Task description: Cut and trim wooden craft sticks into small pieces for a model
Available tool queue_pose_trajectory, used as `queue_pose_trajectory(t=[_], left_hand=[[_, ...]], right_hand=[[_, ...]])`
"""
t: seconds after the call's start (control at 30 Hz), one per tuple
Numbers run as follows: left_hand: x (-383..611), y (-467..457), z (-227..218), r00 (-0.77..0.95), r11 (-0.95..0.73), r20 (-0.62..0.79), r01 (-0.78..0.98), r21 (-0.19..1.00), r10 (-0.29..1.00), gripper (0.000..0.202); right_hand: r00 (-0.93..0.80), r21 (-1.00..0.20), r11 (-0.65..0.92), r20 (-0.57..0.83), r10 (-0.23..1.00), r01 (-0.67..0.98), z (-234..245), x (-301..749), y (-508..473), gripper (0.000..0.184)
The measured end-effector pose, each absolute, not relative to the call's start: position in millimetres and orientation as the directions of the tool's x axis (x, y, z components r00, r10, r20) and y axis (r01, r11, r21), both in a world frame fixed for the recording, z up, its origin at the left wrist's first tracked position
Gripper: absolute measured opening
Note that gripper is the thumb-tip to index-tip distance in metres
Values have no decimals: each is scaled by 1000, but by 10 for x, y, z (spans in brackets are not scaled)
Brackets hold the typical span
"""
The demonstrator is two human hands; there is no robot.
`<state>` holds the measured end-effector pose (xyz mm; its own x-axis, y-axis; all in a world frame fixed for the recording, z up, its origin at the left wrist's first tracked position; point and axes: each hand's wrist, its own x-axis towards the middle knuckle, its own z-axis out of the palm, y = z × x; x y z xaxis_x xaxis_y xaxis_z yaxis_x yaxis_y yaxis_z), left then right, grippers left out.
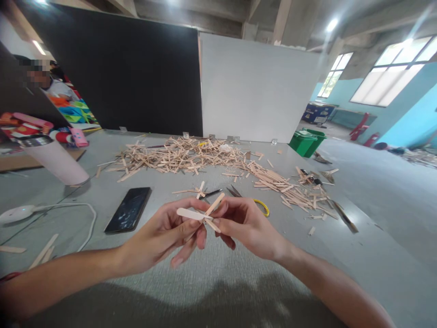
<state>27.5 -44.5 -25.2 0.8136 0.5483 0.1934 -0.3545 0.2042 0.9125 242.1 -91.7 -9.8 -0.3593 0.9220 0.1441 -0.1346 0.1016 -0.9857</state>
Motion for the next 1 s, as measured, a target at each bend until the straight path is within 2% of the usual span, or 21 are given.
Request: queue_pose_trajectory(t=[0.17, 0.37, 0.7, 0.87, 1.0], left_hand=[[301, -446, -306, 812, 224, 239, -407, 885, 532, 17], [317, -503, -338, 832, 302, 246, -432, 850, 496, 11], [321, -530, -375, 777, 249, 262, -469, 847, 572, 9], [319, -564, -363, 780, 236, 247, -447, 863, 575, 12], [326, -559, -380, 792, 243, 267, -456, 856, 549, 13]], right_hand=[[-391, -988, 122, 152, 908, -99, -120, 2416, -934, 27], [-309, -985, 173, 169, 936, -14, -141, 2365, -998, 32], [-431, -983, 69, 136, 892, -167, -158, 2404, -942, 26], [-447, -983, -27, 59, 892, -184, -168, 2397, -982, 28], [-420, -986, 8, 77, 904, -164, -203, 2376, -974, 32]])
